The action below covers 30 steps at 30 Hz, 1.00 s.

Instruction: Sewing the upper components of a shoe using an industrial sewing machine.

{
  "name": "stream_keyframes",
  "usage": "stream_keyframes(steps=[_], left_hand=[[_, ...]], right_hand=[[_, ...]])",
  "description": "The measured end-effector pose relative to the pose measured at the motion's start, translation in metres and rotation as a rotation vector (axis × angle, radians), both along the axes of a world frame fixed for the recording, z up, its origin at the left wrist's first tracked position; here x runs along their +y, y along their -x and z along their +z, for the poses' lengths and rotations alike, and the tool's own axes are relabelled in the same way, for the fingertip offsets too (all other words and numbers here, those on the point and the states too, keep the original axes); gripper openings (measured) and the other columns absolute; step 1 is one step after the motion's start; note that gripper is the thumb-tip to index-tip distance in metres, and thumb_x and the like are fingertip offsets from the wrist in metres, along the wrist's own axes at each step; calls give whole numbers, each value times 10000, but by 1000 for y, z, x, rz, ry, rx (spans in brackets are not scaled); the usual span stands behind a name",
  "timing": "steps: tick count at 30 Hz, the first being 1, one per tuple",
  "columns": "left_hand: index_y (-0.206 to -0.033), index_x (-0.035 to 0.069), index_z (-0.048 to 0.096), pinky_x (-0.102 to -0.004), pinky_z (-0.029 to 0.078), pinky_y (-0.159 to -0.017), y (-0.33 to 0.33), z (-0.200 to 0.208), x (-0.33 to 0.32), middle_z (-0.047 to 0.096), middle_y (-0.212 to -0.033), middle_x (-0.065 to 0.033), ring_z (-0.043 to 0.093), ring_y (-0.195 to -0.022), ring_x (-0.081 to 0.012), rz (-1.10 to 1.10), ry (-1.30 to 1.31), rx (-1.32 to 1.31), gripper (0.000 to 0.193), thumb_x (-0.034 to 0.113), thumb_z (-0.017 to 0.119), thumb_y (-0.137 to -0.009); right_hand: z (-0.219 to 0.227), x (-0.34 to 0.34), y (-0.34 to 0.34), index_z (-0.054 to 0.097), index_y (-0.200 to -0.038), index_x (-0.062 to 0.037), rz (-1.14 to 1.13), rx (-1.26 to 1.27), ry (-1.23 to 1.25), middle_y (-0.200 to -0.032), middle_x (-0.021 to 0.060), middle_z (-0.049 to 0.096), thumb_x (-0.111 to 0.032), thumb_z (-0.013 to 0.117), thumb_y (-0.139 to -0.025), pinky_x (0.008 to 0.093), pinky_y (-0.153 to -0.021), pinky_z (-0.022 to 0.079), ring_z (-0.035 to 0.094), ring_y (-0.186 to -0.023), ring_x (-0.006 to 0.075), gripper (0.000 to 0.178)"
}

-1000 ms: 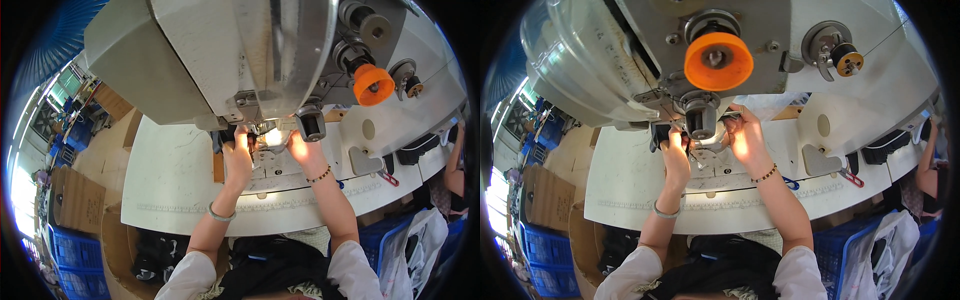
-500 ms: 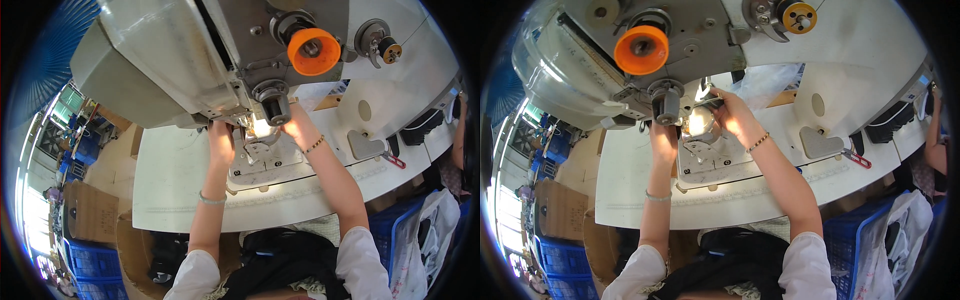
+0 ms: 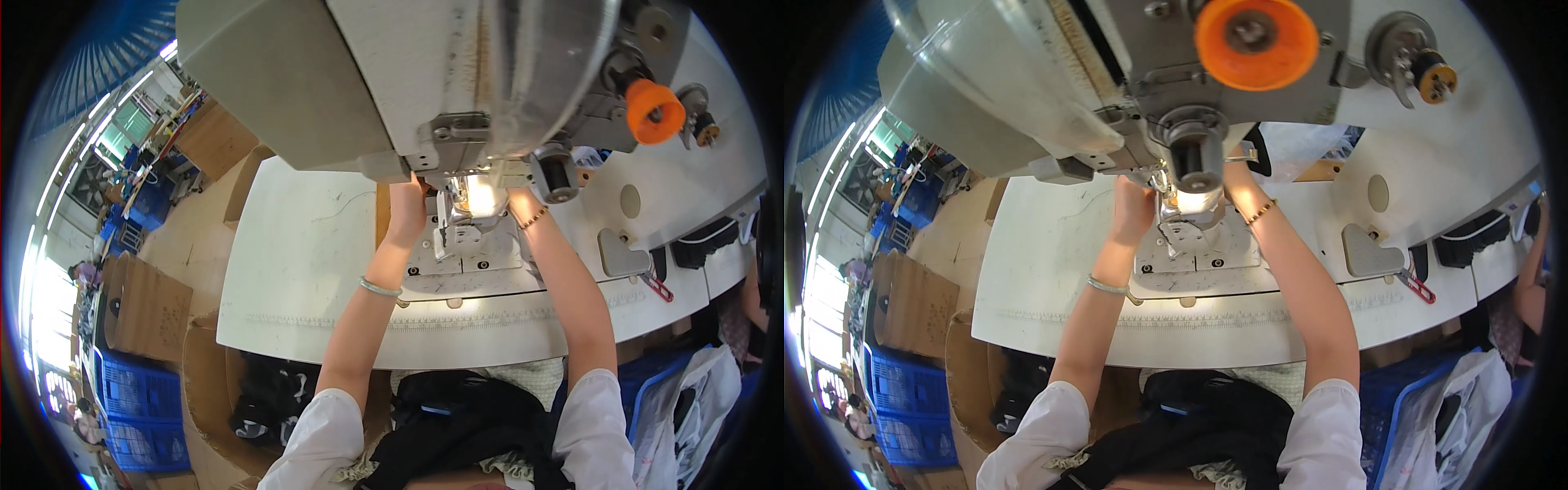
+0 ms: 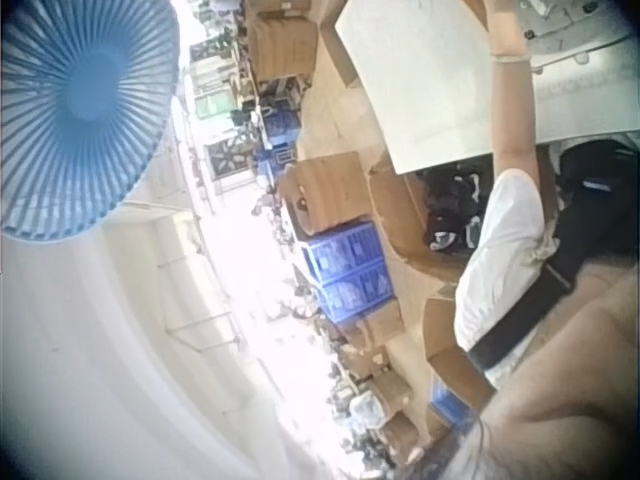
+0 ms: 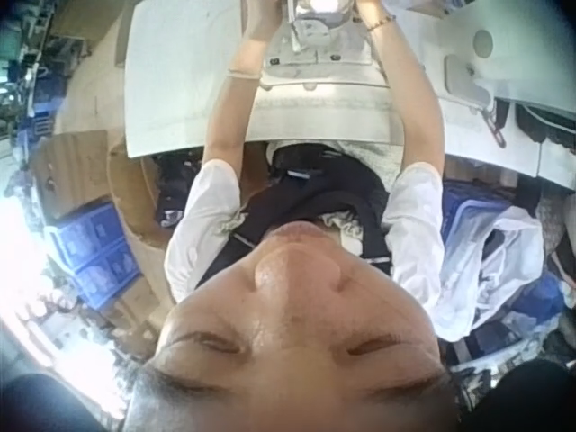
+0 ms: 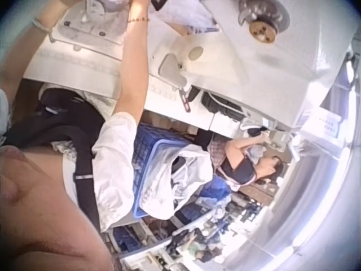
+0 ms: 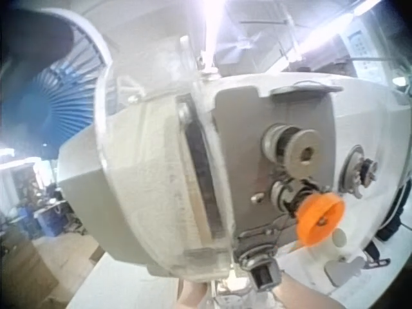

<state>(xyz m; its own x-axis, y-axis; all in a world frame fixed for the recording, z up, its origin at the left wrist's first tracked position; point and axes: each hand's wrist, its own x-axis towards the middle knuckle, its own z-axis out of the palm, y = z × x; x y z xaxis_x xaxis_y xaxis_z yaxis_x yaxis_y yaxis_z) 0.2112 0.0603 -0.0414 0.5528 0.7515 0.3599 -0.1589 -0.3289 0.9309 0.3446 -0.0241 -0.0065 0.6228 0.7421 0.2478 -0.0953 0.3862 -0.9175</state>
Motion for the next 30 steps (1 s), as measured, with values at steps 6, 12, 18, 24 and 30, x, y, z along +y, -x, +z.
stream_keyframes(steps=[6,12,18,24,30], left_hand=[[-723,2,478,-232,362,-539,10,19,-8,493,-695,-50,449,-642,-128,229,-662,94,85,-30,399,-732],[-1017,1,393,-356,403,-711,6,51,-32,490,-927,-94,502,-813,-239,-76,336,-390,367,-63,433,-658],[-950,5,358,-326,446,-628,15,58,-60,479,-870,-100,511,-768,-206,-171,448,-394,202,40,431,-765],[-901,5,380,-273,414,-484,21,66,-67,484,-849,-95,506,-704,-163,-159,479,-323,143,83,435,-795],[-835,12,480,-211,337,-462,24,65,-102,466,-708,-17,419,-584,-84,149,443,-267,118,91,414,-779]], right_hand=[[-16,-18,-6,448,-1004,-55,121,228,-41,-970,61,500,-164,433,-819,268,-704,455,504,-841,132,216],[1,-38,8,467,-976,-26,219,104,-311,-905,47,513,-128,501,-770,230,-689,437,513,-772,103,232],[16,-49,28,492,-780,4,66,66,-163,-755,34,516,-117,513,-722,205,-565,389,471,-678,60,136],[14,-43,45,418,-565,-22,-125,130,-315,-555,-5,412,-67,464,-671,185,-474,325,386,-521,51,123],[14,-45,45,307,-493,-34,-203,-88,-371,-513,-30,311,-10,434,-624,218,-407,212,260,-465,43,184]])
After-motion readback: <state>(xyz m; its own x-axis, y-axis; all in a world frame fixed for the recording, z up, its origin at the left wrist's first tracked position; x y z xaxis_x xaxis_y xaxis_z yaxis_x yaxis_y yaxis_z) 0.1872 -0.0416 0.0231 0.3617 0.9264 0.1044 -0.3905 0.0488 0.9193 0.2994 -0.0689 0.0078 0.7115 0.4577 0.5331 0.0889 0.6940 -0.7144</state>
